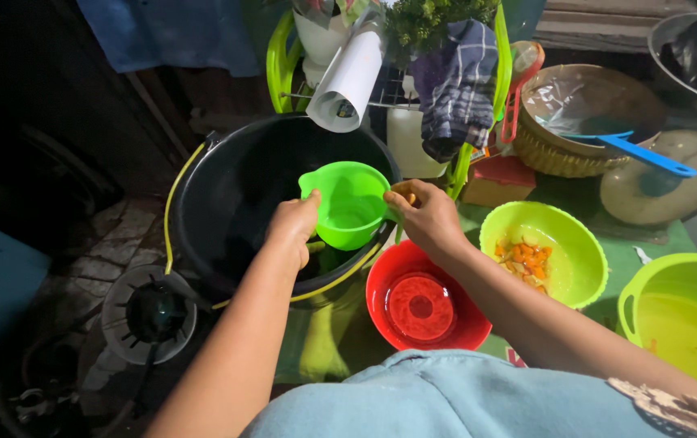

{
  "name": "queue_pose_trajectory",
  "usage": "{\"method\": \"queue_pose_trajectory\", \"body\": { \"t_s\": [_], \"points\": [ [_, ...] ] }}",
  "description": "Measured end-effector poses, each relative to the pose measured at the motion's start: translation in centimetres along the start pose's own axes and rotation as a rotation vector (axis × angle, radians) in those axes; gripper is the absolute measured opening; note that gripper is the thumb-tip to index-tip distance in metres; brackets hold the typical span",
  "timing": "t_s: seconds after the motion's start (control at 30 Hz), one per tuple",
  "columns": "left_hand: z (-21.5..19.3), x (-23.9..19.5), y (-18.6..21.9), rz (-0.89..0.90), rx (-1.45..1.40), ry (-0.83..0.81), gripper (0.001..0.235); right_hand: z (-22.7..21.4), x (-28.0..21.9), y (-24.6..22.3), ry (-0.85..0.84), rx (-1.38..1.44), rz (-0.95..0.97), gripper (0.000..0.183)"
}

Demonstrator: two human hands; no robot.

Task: The person washes chopped orange and yellow vegetables in a red bowl filled with water, then transfers them to a green bowl. They rinse the red bowl and pour the water into a larger green basin, repeating the process with fresh water from a black bucket.

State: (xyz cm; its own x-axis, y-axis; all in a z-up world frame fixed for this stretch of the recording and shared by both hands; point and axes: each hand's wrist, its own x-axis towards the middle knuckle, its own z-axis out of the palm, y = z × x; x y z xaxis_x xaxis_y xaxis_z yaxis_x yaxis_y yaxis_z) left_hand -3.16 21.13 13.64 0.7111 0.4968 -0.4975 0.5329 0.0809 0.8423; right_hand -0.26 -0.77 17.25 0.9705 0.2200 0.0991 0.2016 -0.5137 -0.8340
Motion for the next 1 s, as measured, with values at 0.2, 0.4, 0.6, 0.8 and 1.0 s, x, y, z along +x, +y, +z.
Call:
{"method": "queue_pose_trajectory", "body": {
  "t_s": [0.2,0.4,0.6,0.8,1.0],
  "points": [
    [0.2,-2.0,0.5,0.401,0.134,0.279,0.054,-0.4,-0.9,0.6,-0.003,0.203,0.157,0.029],
    [2.5,-8.7,2.0,1.138,0.267,0.479,0.033,-1.5,-2.8,7.3,0.073,0.096,0.088,0.026],
    [8.2,-12.8,-3.9,1.292,0.384,-0.168,0.023,-1.5,-8.0,17.4,-0.408,-0.651,0.004,0.030],
    [10.8,-8.3,-13.6,0.633,0.434,-0.072,0.066,-0.8,-11.7,20.5,-0.535,-0.815,0.015,0.030],
    [11.1,-3.8,-17.6,-0.184,0.110,-0.262,0.063,-1.0,-12.6,19.2,-0.534,-0.799,-0.039,0.032]
  ]
}}
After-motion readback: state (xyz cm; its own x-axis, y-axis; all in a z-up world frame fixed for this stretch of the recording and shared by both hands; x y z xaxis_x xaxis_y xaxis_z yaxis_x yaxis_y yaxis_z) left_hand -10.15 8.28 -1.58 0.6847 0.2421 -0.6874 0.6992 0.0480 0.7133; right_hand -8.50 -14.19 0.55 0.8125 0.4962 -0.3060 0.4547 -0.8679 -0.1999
